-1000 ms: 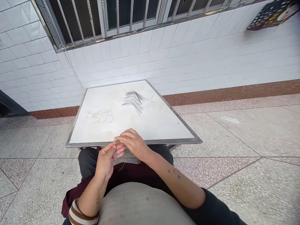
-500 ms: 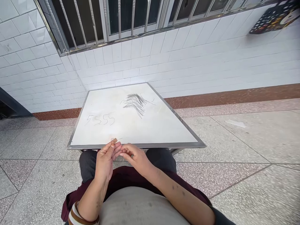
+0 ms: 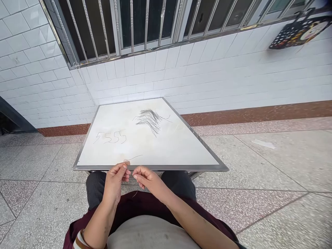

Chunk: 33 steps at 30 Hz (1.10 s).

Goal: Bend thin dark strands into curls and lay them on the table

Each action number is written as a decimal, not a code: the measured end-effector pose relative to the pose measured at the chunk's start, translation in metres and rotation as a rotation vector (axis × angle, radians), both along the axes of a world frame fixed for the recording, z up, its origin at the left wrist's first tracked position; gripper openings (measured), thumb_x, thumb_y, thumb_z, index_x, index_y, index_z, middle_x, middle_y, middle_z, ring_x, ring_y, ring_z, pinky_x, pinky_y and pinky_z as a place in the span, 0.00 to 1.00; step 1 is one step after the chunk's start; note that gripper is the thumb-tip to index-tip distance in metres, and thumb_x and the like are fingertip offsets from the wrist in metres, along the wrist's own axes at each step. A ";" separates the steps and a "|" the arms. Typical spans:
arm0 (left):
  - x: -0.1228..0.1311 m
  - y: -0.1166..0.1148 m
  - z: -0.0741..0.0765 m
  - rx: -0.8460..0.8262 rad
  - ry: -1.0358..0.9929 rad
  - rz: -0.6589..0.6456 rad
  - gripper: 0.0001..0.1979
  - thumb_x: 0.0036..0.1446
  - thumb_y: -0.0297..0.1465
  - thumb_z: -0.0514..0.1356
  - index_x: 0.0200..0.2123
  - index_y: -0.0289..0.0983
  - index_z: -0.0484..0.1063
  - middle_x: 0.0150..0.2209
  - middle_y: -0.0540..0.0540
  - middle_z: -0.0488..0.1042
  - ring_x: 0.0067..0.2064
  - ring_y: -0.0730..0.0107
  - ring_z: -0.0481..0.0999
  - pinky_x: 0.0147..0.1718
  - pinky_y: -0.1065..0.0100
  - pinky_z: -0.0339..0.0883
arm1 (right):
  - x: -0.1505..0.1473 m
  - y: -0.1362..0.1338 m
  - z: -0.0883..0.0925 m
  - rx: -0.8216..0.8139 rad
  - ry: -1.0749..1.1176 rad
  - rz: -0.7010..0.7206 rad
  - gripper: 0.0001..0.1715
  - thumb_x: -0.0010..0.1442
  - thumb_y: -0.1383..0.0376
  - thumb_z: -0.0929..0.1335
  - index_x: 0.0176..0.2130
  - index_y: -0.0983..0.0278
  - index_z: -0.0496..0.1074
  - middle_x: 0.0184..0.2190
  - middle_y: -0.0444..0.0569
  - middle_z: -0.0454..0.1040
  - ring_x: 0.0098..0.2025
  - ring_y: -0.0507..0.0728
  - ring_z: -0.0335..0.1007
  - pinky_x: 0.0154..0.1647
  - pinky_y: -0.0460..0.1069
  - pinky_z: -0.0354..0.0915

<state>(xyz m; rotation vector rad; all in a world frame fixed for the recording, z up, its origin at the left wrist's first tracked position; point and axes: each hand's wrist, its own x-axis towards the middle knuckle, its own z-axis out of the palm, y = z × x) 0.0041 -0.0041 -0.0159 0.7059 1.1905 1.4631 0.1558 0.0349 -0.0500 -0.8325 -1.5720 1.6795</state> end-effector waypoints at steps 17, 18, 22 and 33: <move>0.006 0.001 0.000 0.085 -0.004 -0.064 0.13 0.53 0.39 0.66 0.35 0.34 0.78 0.23 0.52 0.71 0.24 0.78 0.67 0.29 0.73 0.62 | -0.001 -0.007 0.014 -0.096 -0.014 -0.006 0.18 0.57 0.51 0.68 0.33 0.62 0.65 0.21 0.37 0.62 0.22 0.48 0.56 0.24 0.45 0.56; 0.005 0.001 0.000 0.089 0.002 -0.064 0.13 0.53 0.39 0.66 0.35 0.34 0.78 0.23 0.52 0.70 0.24 0.78 0.66 0.29 0.73 0.62 | -0.001 -0.007 0.014 -0.103 -0.019 -0.009 0.17 0.57 0.51 0.68 0.33 0.62 0.65 0.21 0.37 0.61 0.22 0.48 0.56 0.25 0.45 0.57; 0.003 0.000 0.000 0.083 0.033 -0.053 0.14 0.53 0.39 0.65 0.36 0.34 0.77 0.23 0.52 0.69 0.25 0.77 0.66 0.28 0.73 0.62 | -0.004 -0.011 0.014 -0.146 -0.002 0.011 0.16 0.59 0.53 0.66 0.33 0.63 0.63 0.24 0.39 0.66 0.23 0.48 0.60 0.25 0.45 0.59; 0.003 -0.001 -0.001 0.122 0.011 0.005 0.13 0.54 0.39 0.65 0.37 0.35 0.76 0.24 0.52 0.68 0.26 0.76 0.66 0.30 0.73 0.63 | -0.012 -0.017 0.002 -0.128 0.060 0.000 0.17 0.61 0.50 0.64 0.35 0.62 0.60 0.25 0.38 0.66 0.20 0.47 0.61 0.21 0.44 0.59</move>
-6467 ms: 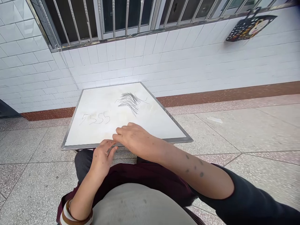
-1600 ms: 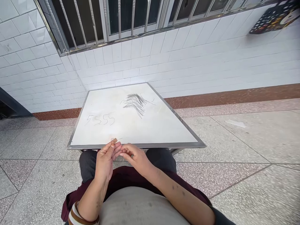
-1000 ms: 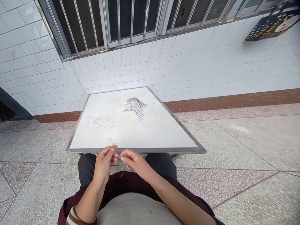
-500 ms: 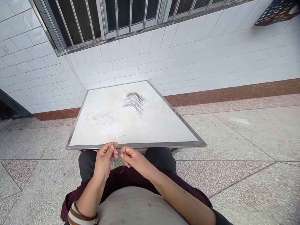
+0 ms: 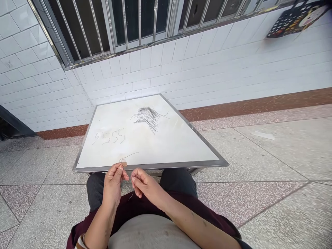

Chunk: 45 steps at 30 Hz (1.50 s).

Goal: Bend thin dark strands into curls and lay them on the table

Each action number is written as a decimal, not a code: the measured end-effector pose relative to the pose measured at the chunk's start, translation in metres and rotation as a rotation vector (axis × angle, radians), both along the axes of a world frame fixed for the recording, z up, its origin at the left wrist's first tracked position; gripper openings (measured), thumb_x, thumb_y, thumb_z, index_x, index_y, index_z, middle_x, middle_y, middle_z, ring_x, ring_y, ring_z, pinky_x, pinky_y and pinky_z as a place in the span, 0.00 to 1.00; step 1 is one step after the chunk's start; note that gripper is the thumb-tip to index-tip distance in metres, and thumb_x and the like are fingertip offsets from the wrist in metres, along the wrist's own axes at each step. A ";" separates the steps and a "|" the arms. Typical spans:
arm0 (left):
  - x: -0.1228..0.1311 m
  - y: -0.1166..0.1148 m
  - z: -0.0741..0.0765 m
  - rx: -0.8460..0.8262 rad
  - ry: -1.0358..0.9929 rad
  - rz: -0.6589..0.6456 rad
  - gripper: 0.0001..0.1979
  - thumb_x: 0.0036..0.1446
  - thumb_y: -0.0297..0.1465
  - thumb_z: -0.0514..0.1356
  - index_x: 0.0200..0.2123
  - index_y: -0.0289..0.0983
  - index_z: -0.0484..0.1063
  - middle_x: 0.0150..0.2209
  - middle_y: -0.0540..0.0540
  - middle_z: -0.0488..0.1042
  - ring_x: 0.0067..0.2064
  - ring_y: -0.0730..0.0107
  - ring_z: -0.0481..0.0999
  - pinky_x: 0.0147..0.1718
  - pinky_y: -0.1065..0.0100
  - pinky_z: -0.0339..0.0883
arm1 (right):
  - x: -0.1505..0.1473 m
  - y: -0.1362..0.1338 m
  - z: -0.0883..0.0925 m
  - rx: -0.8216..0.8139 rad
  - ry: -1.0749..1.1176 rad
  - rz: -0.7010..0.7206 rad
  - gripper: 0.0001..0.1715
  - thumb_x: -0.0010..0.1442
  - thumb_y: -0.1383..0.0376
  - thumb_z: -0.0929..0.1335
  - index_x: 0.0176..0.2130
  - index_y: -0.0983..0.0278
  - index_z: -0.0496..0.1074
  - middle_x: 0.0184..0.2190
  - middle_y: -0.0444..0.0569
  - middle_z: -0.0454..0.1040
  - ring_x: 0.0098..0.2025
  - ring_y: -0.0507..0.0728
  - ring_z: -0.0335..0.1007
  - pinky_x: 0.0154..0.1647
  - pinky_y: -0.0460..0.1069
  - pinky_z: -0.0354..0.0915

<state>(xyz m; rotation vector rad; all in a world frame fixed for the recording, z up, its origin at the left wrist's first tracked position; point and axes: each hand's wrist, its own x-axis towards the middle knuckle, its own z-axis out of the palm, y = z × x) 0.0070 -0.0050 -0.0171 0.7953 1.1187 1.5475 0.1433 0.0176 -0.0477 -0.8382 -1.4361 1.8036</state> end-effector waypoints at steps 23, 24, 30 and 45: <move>0.002 -0.016 0.004 0.046 0.175 -0.166 0.11 0.61 0.38 0.59 0.37 0.35 0.76 0.23 0.52 0.69 0.26 0.76 0.67 0.30 0.73 0.61 | 0.025 0.007 0.048 1.211 -0.462 -0.433 0.08 0.66 0.66 0.64 0.43 0.61 0.73 0.36 0.49 0.76 0.39 0.57 0.66 0.41 0.52 0.64; 0.003 -0.017 0.004 0.039 0.170 -0.182 0.12 0.61 0.38 0.59 0.37 0.35 0.76 0.23 0.52 0.69 0.26 0.76 0.67 0.30 0.73 0.61 | 0.025 0.010 0.053 1.269 -0.492 -0.440 0.09 0.66 0.68 0.65 0.43 0.60 0.73 0.37 0.49 0.76 0.39 0.57 0.66 0.41 0.52 0.64; 0.006 -0.023 0.005 0.006 0.188 -0.232 0.12 0.61 0.39 0.58 0.36 0.35 0.74 0.22 0.52 0.70 0.25 0.77 0.68 0.25 0.75 0.59 | 0.022 0.019 0.059 1.361 -0.529 -0.376 0.08 0.65 0.70 0.65 0.39 0.61 0.74 0.32 0.46 0.77 0.36 0.56 0.63 0.39 0.51 0.61; 0.002 -0.022 0.014 0.007 0.518 -0.263 0.17 0.65 0.42 0.51 0.35 0.36 0.71 0.20 0.52 0.69 0.20 0.75 0.69 0.22 0.74 0.64 | 0.015 0.018 0.053 1.297 -0.479 -0.226 0.11 0.64 0.76 0.61 0.36 0.62 0.68 0.31 0.48 0.70 0.35 0.55 0.64 0.35 0.50 0.66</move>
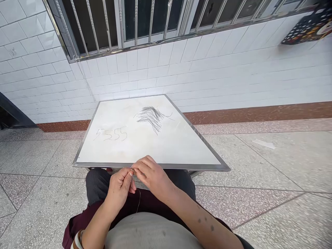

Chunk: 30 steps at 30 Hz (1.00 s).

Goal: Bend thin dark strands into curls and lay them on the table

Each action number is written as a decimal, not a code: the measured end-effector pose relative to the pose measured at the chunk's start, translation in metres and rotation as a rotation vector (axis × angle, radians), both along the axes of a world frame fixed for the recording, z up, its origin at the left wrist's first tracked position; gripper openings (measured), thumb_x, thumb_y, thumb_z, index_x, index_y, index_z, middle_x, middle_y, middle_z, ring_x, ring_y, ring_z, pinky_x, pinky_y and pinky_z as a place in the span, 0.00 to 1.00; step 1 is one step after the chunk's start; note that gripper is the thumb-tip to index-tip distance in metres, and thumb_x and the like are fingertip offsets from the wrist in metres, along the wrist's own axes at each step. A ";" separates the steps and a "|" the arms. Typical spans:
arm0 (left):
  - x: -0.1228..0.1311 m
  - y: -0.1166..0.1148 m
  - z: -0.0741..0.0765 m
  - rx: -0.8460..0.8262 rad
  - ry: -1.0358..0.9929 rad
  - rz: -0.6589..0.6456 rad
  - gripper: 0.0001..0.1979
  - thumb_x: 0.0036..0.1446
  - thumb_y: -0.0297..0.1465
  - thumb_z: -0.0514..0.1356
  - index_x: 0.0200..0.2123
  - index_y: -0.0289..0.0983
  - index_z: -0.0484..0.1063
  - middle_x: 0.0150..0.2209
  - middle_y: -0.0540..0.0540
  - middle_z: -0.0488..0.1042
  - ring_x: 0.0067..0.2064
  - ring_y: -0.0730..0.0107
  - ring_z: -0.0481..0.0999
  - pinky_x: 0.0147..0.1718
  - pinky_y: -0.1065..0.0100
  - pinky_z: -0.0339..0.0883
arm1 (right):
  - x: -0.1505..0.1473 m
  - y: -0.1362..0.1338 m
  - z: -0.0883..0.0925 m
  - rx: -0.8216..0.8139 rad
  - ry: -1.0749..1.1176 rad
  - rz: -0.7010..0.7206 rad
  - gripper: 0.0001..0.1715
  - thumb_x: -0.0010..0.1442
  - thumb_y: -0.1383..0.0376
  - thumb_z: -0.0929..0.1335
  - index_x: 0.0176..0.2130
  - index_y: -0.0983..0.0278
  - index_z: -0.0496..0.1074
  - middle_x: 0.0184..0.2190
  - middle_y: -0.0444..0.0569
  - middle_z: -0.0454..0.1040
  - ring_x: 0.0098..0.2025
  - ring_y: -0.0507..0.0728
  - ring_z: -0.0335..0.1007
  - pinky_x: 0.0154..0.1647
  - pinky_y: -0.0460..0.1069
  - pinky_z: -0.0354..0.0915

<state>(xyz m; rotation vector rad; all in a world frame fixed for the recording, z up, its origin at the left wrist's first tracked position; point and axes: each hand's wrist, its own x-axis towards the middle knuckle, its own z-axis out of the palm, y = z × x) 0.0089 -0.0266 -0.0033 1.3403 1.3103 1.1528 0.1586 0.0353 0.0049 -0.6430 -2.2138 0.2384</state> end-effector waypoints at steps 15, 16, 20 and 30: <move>0.012 0.000 -0.004 0.073 0.092 0.057 0.15 0.64 0.40 0.53 0.32 0.40 0.74 0.22 0.49 0.71 0.22 0.69 0.71 0.25 0.70 0.65 | -0.003 -0.001 -0.001 -0.155 0.052 -0.060 0.10 0.64 0.74 0.62 0.36 0.61 0.69 0.33 0.47 0.71 0.36 0.55 0.68 0.37 0.51 0.69; 0.012 0.000 -0.004 0.072 0.105 0.056 0.15 0.64 0.40 0.52 0.31 0.40 0.74 0.22 0.49 0.71 0.22 0.69 0.71 0.25 0.69 0.65 | -0.003 -0.002 -0.001 -0.151 0.048 -0.059 0.10 0.64 0.74 0.62 0.36 0.61 0.69 0.32 0.47 0.71 0.36 0.55 0.67 0.36 0.51 0.69; 0.011 0.000 -0.003 0.019 0.054 0.040 0.16 0.64 0.42 0.52 0.31 0.39 0.72 0.22 0.49 0.71 0.22 0.69 0.71 0.24 0.70 0.66 | -0.004 -0.001 -0.001 -0.133 0.027 -0.062 0.11 0.64 0.74 0.61 0.36 0.62 0.69 0.33 0.48 0.71 0.36 0.56 0.66 0.36 0.51 0.68; 0.002 0.005 0.006 -0.141 -0.297 -0.023 0.22 0.61 0.46 0.55 0.23 0.36 0.67 0.18 0.48 0.73 0.17 0.76 0.67 0.20 0.73 0.58 | -0.002 -0.005 0.012 -0.161 -0.001 0.005 0.12 0.66 0.73 0.61 0.36 0.62 0.71 0.31 0.48 0.71 0.35 0.55 0.64 0.34 0.49 0.67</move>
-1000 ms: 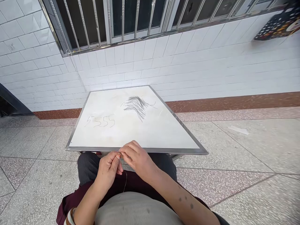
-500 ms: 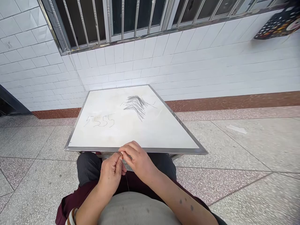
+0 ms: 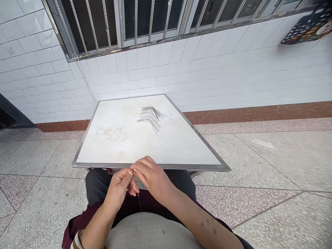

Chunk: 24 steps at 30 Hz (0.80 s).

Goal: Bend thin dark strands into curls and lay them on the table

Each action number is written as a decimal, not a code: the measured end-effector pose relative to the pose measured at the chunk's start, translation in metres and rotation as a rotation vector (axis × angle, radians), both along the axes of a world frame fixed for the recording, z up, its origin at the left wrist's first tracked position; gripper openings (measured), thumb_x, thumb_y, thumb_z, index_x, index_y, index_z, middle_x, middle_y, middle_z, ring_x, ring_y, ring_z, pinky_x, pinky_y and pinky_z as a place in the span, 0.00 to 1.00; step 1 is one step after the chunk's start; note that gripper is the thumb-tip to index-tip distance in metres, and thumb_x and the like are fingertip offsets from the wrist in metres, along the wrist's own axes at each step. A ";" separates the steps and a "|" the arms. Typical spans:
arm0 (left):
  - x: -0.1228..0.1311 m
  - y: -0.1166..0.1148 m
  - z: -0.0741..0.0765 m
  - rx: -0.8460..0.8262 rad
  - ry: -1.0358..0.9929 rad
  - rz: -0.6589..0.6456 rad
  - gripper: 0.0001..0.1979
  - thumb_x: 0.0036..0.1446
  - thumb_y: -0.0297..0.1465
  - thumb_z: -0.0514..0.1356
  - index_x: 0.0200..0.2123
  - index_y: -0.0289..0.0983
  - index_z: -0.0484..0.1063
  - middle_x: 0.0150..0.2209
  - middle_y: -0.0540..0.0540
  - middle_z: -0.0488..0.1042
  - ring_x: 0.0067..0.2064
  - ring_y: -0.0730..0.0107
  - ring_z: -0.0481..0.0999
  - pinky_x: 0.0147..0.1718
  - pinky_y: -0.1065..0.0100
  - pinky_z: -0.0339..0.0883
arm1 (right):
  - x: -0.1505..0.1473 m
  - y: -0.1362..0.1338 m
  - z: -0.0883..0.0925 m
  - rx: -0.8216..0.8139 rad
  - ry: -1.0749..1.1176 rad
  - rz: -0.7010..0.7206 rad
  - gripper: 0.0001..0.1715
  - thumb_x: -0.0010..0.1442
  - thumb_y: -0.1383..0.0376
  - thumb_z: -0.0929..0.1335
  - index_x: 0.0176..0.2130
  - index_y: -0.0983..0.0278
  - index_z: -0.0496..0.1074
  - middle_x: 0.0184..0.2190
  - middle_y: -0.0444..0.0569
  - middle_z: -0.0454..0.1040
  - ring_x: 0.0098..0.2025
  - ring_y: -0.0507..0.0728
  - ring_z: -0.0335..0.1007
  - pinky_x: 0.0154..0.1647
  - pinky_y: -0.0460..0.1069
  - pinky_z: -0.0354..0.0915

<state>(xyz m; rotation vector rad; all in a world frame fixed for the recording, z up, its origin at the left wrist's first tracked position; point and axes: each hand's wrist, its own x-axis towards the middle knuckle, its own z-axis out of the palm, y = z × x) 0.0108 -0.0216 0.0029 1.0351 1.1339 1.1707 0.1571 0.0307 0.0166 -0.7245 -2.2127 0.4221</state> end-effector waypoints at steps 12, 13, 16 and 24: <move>-0.002 0.008 -0.004 -0.102 -0.032 -0.058 0.22 0.58 0.47 0.58 0.23 0.35 0.67 0.16 0.49 0.72 0.16 0.77 0.65 0.17 0.74 0.52 | -0.001 0.000 -0.001 0.083 -0.052 -0.026 0.15 0.66 0.73 0.58 0.33 0.63 0.68 0.29 0.48 0.69 0.33 0.55 0.64 0.33 0.51 0.67; -0.002 0.008 -0.005 -0.106 -0.042 -0.063 0.22 0.58 0.47 0.58 0.23 0.35 0.66 0.16 0.49 0.72 0.16 0.77 0.65 0.17 0.74 0.52 | -0.001 0.001 -0.002 0.082 -0.050 -0.028 0.14 0.66 0.73 0.58 0.33 0.62 0.68 0.29 0.48 0.69 0.33 0.55 0.64 0.33 0.51 0.67; -0.003 0.009 -0.008 -0.110 -0.086 -0.080 0.21 0.58 0.47 0.58 0.24 0.35 0.67 0.17 0.49 0.71 0.16 0.78 0.64 0.17 0.74 0.53 | 0.001 0.002 -0.004 0.056 -0.032 -0.037 0.12 0.66 0.73 0.59 0.35 0.62 0.68 0.31 0.48 0.70 0.34 0.55 0.66 0.35 0.51 0.67; 0.000 0.008 -0.009 -0.118 -0.194 -0.051 0.18 0.57 0.43 0.59 0.24 0.35 0.68 0.16 0.50 0.70 0.17 0.78 0.62 0.18 0.74 0.53 | 0.000 0.000 -0.007 0.006 0.008 -0.070 0.12 0.66 0.73 0.59 0.38 0.61 0.68 0.33 0.48 0.71 0.37 0.55 0.68 0.37 0.51 0.69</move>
